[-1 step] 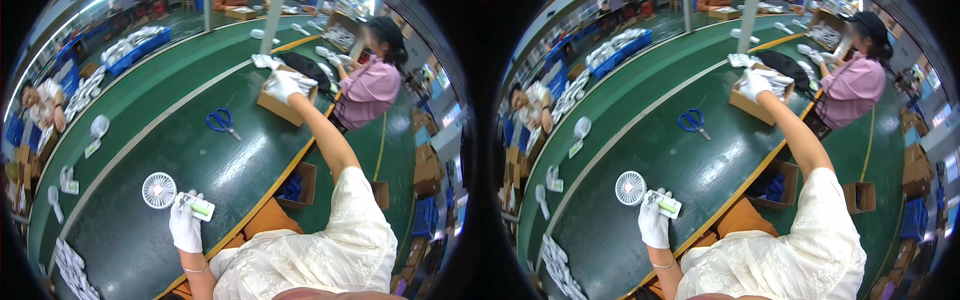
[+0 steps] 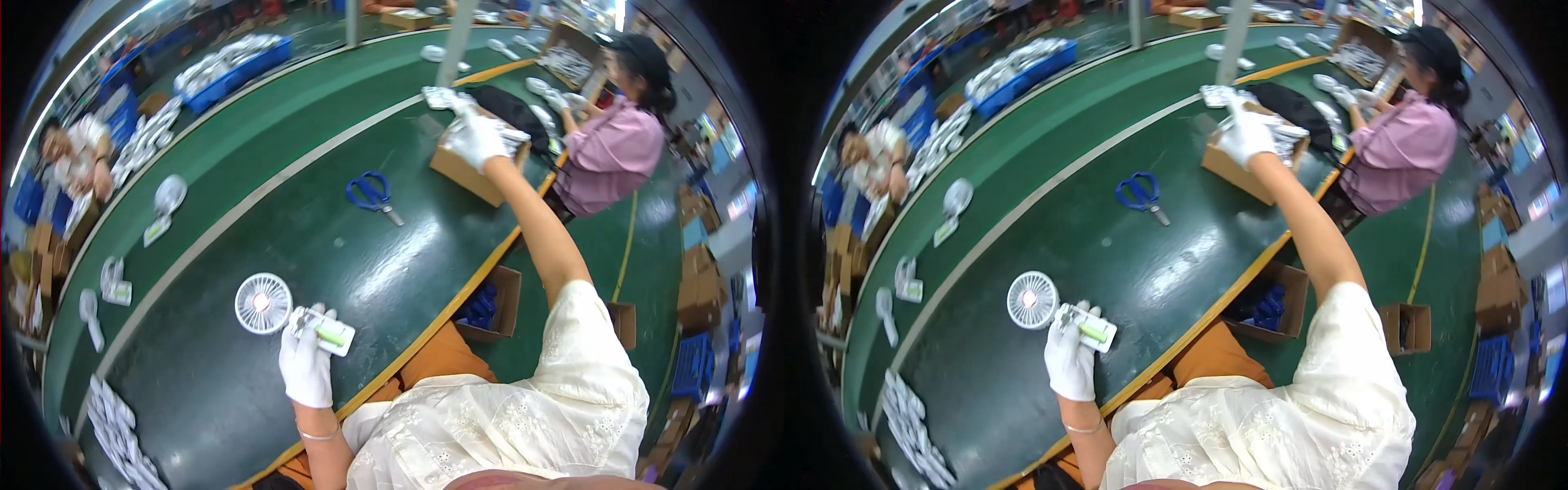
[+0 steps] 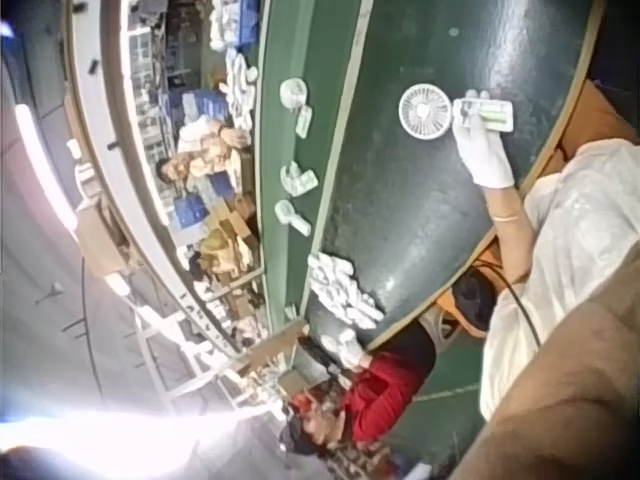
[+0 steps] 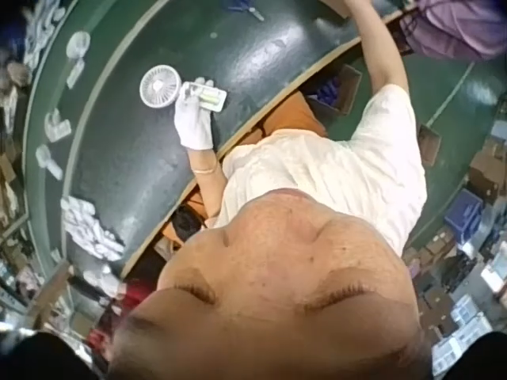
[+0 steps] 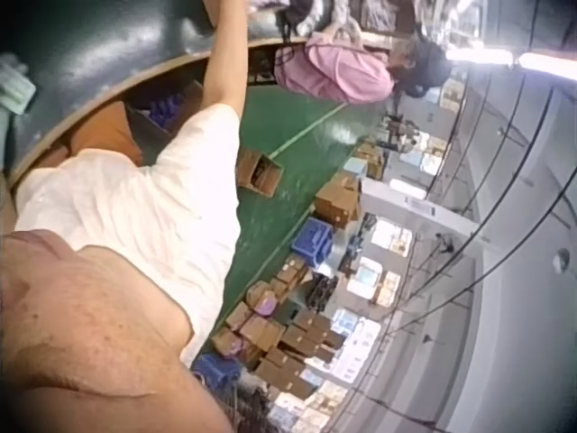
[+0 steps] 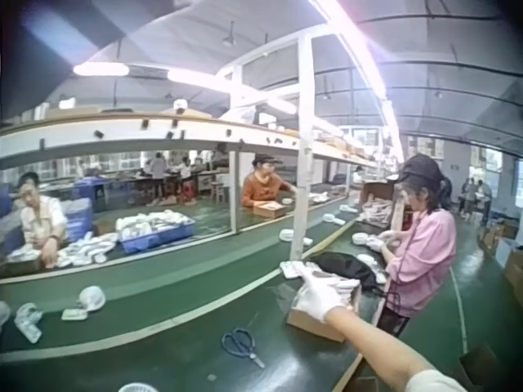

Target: The person puts on gloves, tests and assembles handheld fans by fitting components and plastic casings together, and rests their hands on the table.

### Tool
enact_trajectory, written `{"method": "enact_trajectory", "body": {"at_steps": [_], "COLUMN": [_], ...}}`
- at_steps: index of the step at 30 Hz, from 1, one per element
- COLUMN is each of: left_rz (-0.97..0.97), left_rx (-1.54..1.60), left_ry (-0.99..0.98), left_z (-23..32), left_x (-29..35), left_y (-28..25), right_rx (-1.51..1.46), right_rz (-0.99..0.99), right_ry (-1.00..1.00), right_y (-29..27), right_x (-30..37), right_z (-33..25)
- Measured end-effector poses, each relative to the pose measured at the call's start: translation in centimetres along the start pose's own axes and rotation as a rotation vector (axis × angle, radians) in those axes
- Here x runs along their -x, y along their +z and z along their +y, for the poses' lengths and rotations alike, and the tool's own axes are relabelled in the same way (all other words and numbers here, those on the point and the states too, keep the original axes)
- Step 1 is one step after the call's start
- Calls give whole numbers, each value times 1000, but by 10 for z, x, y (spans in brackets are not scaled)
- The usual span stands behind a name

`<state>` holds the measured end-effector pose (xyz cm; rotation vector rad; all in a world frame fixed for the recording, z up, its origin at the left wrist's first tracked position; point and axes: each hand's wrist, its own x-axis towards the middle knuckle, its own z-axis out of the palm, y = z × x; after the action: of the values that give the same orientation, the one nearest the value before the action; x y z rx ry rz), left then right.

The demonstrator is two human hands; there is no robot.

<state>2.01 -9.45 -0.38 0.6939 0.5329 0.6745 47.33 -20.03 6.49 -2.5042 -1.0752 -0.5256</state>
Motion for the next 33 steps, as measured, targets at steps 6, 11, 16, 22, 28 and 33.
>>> {"method": "enact_trajectory", "body": {"at_steps": [6, 11, 16, 22, 28, 33], "left_rz": [0, 39, 57, 146, 103, -70], "left_rx": [-72, -119, -151, -405, -655, -347], "left_ry": [66, 90, 137, 190, 204, 183], "left_z": [-2, -3, -3, 2, 13, 1], "left_x": [-3, -2, 3, 3, 6, 4], "left_y": [8, 5, 0, 0, -1, -11], "right_rx": [-817, -789, -397, -534, -707, -681], "right_rz": [-41, -328, -382, -303, -299, -305], "right_ry": [59, -184, -560, -447, -441, -411], "right_y": [-37, 6, -20, -23, -22, -22], "right_x": [88, 186, 188, 187, 207, 216], "right_z": [-83, -145, -173, -198, -255, -258]}}
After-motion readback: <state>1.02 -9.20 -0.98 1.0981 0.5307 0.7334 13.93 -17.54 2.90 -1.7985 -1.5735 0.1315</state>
